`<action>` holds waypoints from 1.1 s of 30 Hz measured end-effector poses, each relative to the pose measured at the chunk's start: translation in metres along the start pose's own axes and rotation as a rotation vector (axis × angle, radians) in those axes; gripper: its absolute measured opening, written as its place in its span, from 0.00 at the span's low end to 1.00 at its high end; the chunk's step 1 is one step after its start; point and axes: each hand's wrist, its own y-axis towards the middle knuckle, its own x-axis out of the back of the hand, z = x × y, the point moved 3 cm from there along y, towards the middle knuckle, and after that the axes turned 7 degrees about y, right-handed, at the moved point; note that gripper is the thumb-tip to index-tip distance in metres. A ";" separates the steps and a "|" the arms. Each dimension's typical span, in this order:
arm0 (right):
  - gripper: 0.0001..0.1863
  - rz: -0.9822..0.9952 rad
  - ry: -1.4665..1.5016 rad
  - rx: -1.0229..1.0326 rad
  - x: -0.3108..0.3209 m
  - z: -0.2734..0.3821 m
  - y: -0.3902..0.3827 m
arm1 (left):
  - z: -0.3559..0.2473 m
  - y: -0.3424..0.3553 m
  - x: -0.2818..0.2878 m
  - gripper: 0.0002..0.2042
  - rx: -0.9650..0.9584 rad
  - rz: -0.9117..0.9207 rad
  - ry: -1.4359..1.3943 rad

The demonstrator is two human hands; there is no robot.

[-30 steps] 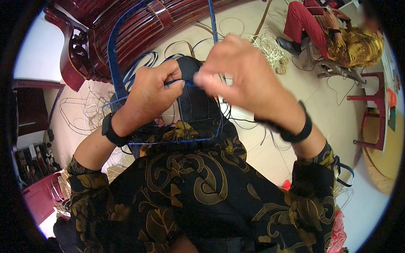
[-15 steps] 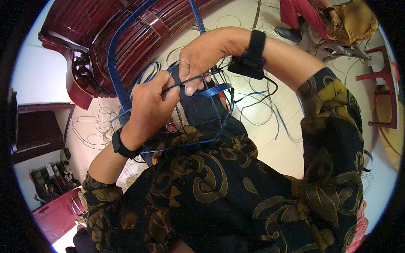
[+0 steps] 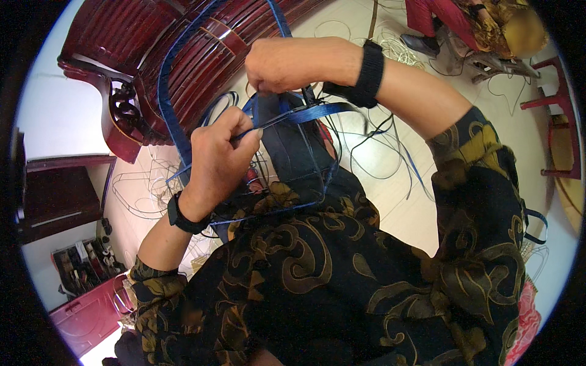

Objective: The person weaves blue plastic straps around a wire basket frame, pulling the straps through the wire mesh and wrapping them around the frame edges.

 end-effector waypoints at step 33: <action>0.09 -0.169 0.258 -0.144 0.008 0.036 -0.035 | 0.016 0.007 0.006 0.07 0.363 0.461 -0.507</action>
